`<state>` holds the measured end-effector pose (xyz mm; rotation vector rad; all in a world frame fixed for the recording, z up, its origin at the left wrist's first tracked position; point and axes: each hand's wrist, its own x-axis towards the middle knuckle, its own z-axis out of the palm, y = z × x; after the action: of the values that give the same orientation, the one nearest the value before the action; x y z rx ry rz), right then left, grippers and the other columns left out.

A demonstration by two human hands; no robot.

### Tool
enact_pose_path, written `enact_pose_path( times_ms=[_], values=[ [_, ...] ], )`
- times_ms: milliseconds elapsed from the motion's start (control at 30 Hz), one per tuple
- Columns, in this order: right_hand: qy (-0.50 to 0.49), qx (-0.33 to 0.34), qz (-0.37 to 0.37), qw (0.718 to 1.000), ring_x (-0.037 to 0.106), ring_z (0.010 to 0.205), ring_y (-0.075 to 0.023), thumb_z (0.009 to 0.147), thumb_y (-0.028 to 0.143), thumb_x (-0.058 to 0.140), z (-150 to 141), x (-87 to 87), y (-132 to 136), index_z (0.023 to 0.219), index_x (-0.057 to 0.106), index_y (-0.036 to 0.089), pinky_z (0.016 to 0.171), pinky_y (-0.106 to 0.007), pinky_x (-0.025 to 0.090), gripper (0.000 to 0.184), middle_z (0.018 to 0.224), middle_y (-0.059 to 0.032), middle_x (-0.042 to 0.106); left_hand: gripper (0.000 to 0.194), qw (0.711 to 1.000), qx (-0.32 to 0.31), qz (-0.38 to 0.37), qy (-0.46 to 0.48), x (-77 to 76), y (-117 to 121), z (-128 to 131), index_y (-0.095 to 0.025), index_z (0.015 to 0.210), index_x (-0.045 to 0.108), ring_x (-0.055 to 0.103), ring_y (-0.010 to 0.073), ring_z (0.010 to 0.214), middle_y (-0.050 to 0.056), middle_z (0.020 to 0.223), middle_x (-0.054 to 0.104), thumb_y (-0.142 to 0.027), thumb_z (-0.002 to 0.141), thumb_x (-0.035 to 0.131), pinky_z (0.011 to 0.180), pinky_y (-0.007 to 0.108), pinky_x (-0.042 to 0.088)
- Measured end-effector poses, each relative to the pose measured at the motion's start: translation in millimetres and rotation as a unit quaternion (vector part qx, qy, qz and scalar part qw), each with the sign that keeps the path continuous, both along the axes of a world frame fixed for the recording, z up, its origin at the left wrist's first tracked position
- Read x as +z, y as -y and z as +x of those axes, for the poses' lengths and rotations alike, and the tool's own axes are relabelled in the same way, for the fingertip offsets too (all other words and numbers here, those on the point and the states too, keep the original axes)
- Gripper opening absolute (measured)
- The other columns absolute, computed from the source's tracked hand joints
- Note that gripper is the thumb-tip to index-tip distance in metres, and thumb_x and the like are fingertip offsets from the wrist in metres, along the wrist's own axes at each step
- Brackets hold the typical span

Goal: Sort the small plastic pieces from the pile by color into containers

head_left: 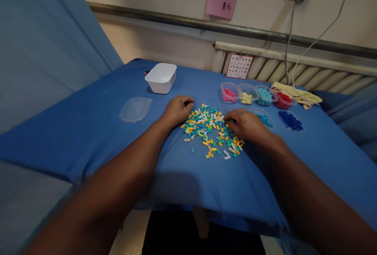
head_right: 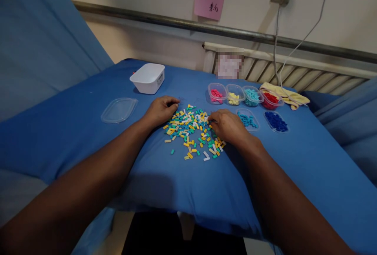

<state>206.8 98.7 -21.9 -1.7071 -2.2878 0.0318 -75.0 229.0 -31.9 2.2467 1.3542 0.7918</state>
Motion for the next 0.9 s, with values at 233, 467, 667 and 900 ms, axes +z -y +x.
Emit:
enact_pose_path(
  times_ms=[233,467,667,900],
  values=[
    [-0.045,-0.027,0.028,0.998,0.074,0.105,-0.0302,0.096,0.022,0.068,-3.1,-0.9,1.6,0.110,0.081,0.022,0.091,-0.040,0.055,0.019,0.111,-0.0103,0.082,0.035,1.000,-0.002,-0.001,-0.009,4.3,2.6,0.8,-0.019,0.125,0.083,0.074,0.0259,0.117,0.009,0.128,0.080,-0.023,0.096,0.063,0.110,0.036,0.056],
    [-0.063,0.084,0.046,0.993,0.072,0.107,-0.0282,0.096,0.015,0.064,-19.9,-1.0,2.2,0.110,0.080,0.023,0.101,-0.042,0.054,0.023,0.109,-0.0088,0.081,0.036,1.000,-0.001,0.000,-0.013,3.8,2.5,1.5,-0.020,0.125,0.083,0.074,0.0262,0.117,0.008,0.127,0.080,-0.025,0.096,0.062,0.108,0.037,0.057],
    [-0.047,0.108,0.026,0.993,0.072,0.107,-0.0281,0.096,0.011,0.063,-21.6,1.5,4.4,0.110,0.082,0.022,0.100,-0.040,0.054,0.025,0.111,-0.0088,0.082,0.035,1.000,-0.006,0.001,-0.003,1.5,1.3,2.3,-0.019,0.123,0.083,0.074,0.0258,0.115,0.008,0.125,0.081,-0.024,0.095,0.063,0.106,0.036,0.057],
    [0.004,0.124,0.007,0.992,0.071,0.097,-0.0281,0.102,0.022,0.065,-25.4,11.6,9.4,0.103,0.083,0.025,0.089,-0.040,0.053,0.018,0.101,-0.0089,0.081,0.036,1.000,-0.015,0.006,0.005,-1.8,-0.8,1.3,-0.018,0.124,0.083,0.074,0.0258,0.116,0.009,0.125,0.081,-0.024,0.095,0.063,0.107,0.037,0.057]
  ],
)
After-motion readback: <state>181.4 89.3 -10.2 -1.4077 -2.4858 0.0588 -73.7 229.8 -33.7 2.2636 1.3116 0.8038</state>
